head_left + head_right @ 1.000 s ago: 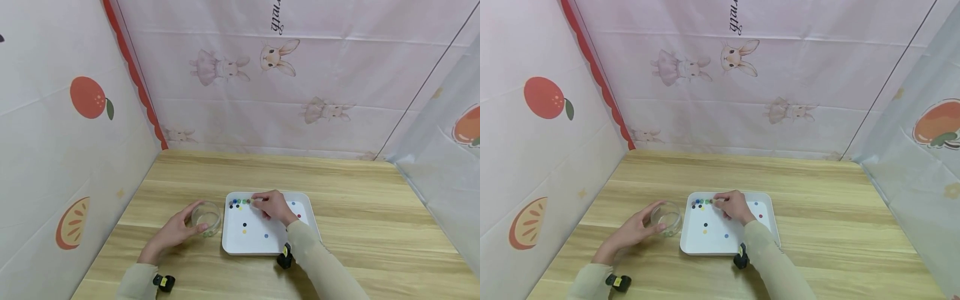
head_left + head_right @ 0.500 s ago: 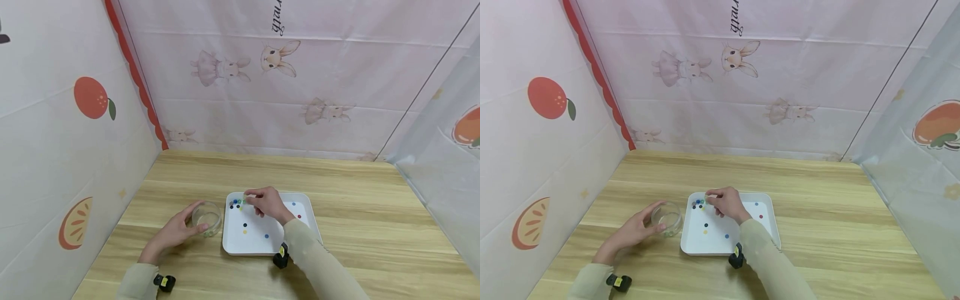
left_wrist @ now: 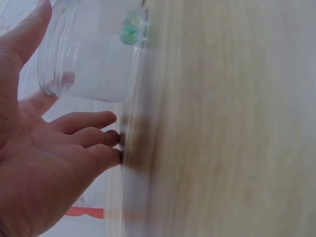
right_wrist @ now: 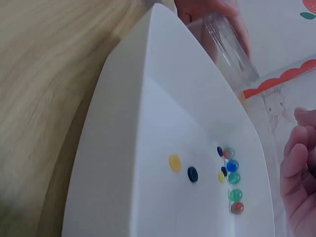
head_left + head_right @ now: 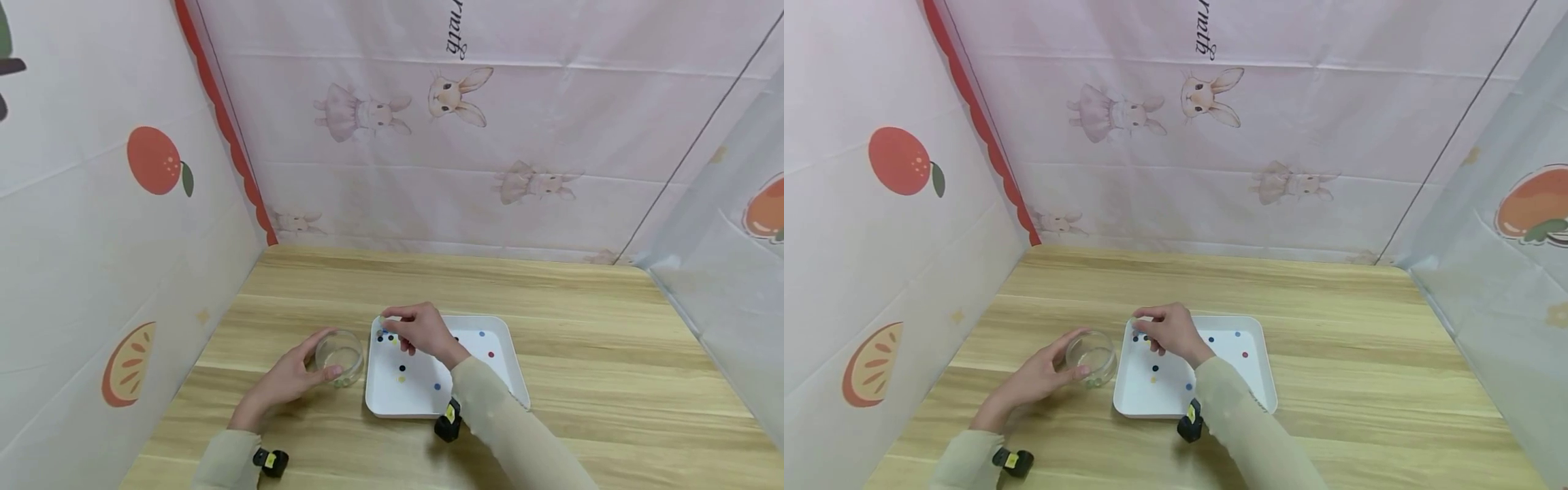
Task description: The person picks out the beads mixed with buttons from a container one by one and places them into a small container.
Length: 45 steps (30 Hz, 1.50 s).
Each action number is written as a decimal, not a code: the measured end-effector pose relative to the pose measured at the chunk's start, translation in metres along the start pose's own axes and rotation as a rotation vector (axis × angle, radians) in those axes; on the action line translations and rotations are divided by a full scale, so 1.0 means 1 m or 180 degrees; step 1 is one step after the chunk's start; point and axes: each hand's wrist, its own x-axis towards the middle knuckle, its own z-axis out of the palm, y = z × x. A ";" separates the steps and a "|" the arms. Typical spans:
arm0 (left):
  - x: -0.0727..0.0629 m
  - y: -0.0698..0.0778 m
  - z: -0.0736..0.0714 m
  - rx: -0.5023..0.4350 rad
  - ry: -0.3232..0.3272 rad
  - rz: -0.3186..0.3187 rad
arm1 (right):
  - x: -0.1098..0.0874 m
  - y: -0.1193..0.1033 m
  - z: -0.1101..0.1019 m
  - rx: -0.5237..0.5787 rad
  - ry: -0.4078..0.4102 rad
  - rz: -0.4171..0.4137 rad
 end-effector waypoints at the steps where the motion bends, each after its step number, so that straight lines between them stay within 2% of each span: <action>1: 0.000 0.000 0.000 0.0001 0.0003 -0.0002 | 0.000 -0.001 0.002 0.0010 -0.0028 -0.0016; 8: -0.001 0.000 0.000 -0.0011 -0.0023 0.0019 | 0.000 -0.009 0.016 0.0066 -0.0261 -0.0168; 17: -0.002 0.000 -0.001 -0.0061 -0.0055 -0.0019 | 0.001 -0.015 0.032 0.0011 -0.0431 -0.0267; 29: -0.001 -0.001 0.000 -0.0086 -0.0043 0.0002 | 0.002 -0.015 0.044 -0.0022 -0.0507 -0.0268; 39: -0.002 0.000 0.000 -0.0102 -0.0067 -0.0052 | 0.002 -0.015 0.053 -0.0401 -0.0469 -0.0366; 45: -0.002 0.001 -0.001 -0.0130 -0.0101 -0.0033 | 0.003 -0.013 0.057 -0.0349 -0.0529 -0.0325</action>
